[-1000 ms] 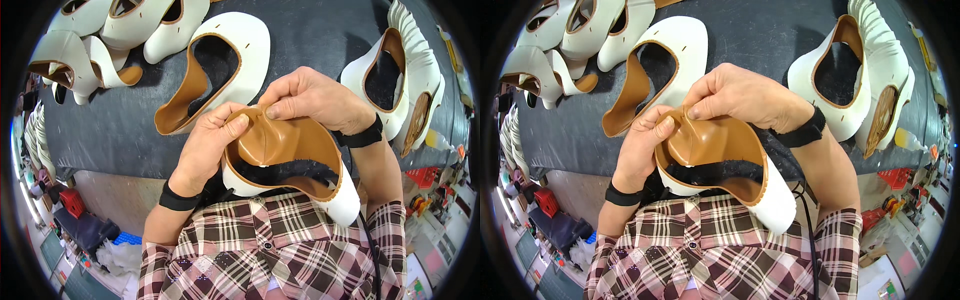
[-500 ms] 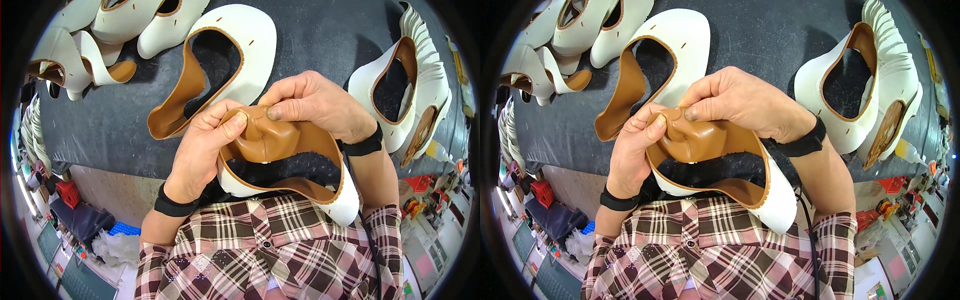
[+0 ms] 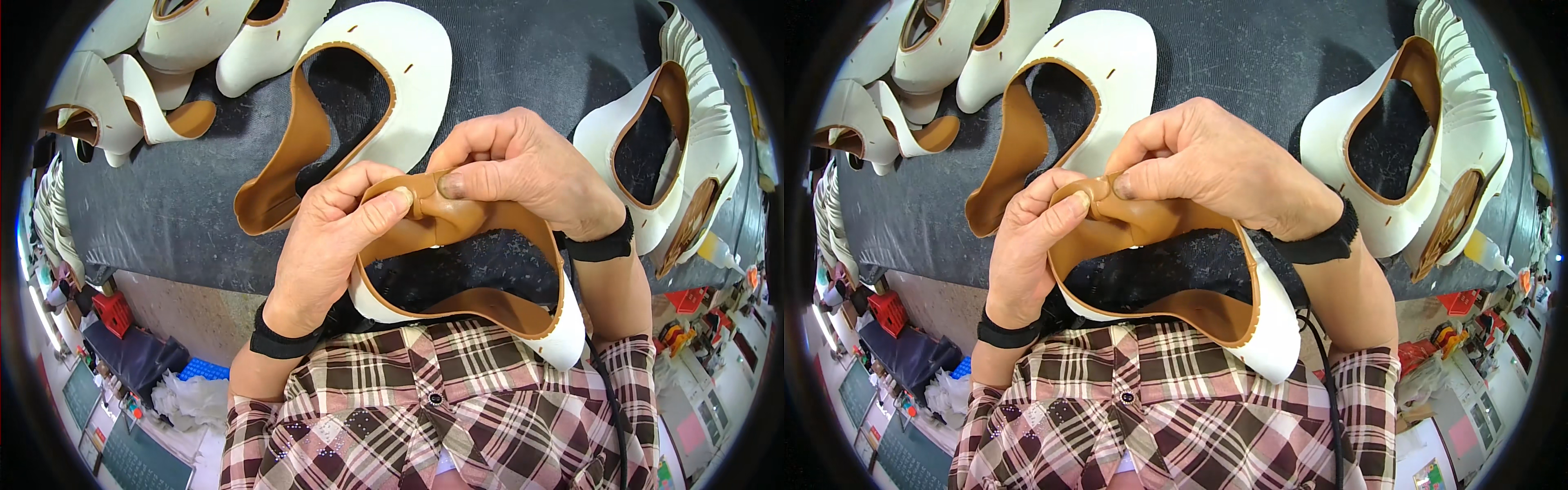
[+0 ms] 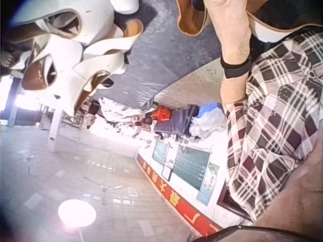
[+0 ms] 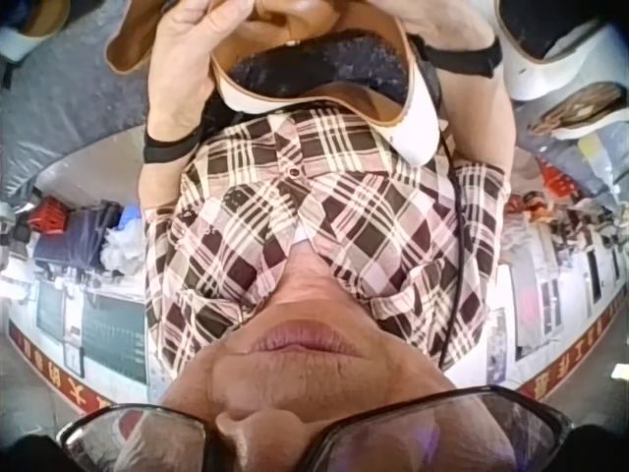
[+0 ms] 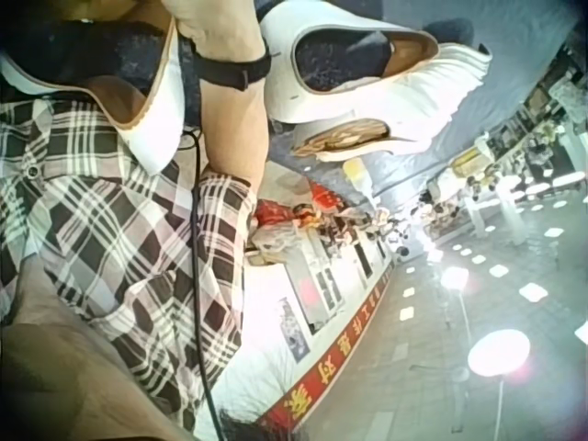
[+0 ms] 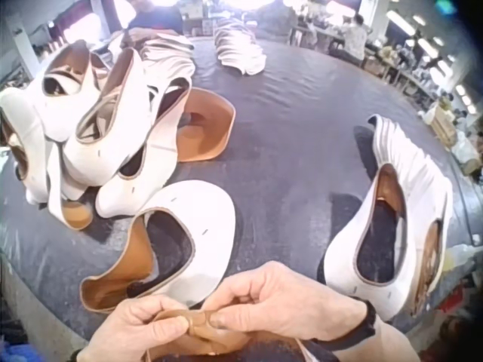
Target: The person folds and presses the edges of a leather shoe upper by hand, then picks up a bottle and applies liquid to a small piece of material. After setting the bottle down, the person gathers several shoe uppers from the table and moves them to a different pile.
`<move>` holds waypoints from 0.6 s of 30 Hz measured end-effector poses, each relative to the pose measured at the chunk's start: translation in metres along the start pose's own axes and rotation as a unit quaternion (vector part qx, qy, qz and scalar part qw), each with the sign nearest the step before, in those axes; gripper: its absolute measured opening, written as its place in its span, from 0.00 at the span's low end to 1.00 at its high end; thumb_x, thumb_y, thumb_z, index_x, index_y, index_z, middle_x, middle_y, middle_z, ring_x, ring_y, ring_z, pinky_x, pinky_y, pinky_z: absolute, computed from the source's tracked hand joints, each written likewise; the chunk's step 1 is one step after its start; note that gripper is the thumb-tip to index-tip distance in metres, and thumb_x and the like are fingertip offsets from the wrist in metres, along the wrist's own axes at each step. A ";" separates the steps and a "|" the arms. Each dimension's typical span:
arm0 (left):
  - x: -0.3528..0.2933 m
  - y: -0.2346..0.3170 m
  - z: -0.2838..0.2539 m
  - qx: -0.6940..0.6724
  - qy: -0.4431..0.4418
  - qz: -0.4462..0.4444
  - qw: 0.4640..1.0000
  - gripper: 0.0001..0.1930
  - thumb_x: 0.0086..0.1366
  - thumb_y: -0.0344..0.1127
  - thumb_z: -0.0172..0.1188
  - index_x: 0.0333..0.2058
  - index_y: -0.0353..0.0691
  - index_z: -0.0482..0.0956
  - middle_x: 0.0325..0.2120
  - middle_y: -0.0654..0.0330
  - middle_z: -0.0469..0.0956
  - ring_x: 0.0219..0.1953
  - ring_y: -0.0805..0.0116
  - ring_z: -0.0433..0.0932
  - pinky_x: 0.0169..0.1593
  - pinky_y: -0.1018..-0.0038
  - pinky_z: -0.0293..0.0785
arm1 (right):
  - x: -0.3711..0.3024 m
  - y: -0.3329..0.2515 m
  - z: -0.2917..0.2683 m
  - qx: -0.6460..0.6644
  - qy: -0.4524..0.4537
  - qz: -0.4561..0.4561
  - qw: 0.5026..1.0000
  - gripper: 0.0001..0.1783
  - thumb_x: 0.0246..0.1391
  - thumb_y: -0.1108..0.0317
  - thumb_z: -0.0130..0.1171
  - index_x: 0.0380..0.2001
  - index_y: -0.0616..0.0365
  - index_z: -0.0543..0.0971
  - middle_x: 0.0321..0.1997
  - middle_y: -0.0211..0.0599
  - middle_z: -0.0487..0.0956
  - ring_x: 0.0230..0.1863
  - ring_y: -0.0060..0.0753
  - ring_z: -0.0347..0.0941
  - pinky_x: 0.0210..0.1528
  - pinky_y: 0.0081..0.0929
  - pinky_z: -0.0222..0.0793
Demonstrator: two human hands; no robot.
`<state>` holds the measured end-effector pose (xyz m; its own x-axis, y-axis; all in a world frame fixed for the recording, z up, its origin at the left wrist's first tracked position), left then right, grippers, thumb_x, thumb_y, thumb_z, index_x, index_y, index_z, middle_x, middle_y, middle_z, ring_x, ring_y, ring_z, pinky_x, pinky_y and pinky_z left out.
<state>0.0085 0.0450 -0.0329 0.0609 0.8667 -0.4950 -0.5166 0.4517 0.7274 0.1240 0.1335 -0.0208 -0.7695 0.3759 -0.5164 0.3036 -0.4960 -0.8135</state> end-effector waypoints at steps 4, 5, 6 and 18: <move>0.002 0.000 0.001 -0.011 -0.008 -0.003 1.000 0.07 0.61 0.30 0.53 0.35 0.34 0.74 0.30 0.63 0.75 0.33 0.80 0.72 0.40 0.83 0.68 | 0.001 -0.001 0.000 0.002 0.006 -0.006 1.000 0.06 0.46 0.73 0.56 0.27 0.65 0.79 0.23 0.26 0.75 0.25 0.13 0.66 0.28 0.11 0.61; 0.003 -0.001 0.001 -0.012 -0.016 -0.015 1.000 0.07 0.61 0.31 0.53 0.35 0.34 0.74 0.30 0.63 0.75 0.33 0.80 0.72 0.40 0.83 0.68 | 0.002 -0.001 0.002 0.003 -0.008 0.001 1.000 0.06 0.46 0.73 0.56 0.28 0.65 0.78 0.23 0.26 0.74 0.24 0.12 0.66 0.27 0.11 0.61; 0.003 -0.001 0.001 -0.013 -0.023 -0.028 0.999 0.07 0.60 0.31 0.54 0.35 0.34 0.75 0.30 0.63 0.75 0.33 0.80 0.72 0.40 0.83 0.68 | 0.003 -0.001 0.004 0.005 -0.021 0.009 1.000 0.07 0.46 0.73 0.56 0.30 0.66 0.77 0.22 0.26 0.74 0.23 0.12 0.66 0.25 0.10 0.60; -0.004 0.009 0.006 -0.110 -0.004 -0.008 0.994 0.11 0.63 0.35 0.51 0.36 0.32 0.75 0.31 0.63 0.76 0.33 0.79 0.73 0.40 0.82 0.68 | -0.037 -0.048 -0.044 -0.118 0.228 -0.189 0.948 0.08 0.48 0.75 0.53 0.34 0.62 0.72 0.30 0.30 0.74 0.31 0.15 0.67 0.33 0.12 0.63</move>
<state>0.0092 0.0467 -0.0214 0.0768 0.8616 -0.5017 -0.6890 0.4095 0.5979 0.1624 0.1778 0.0259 -0.5422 0.8174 -0.1948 0.2132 -0.0904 -0.9728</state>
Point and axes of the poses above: each hand's wrist, its own x-axis towards the middle knuckle, its own z-axis out of the palm, y = z × x, the point moved 6 cm from there along x, towards the middle knuckle
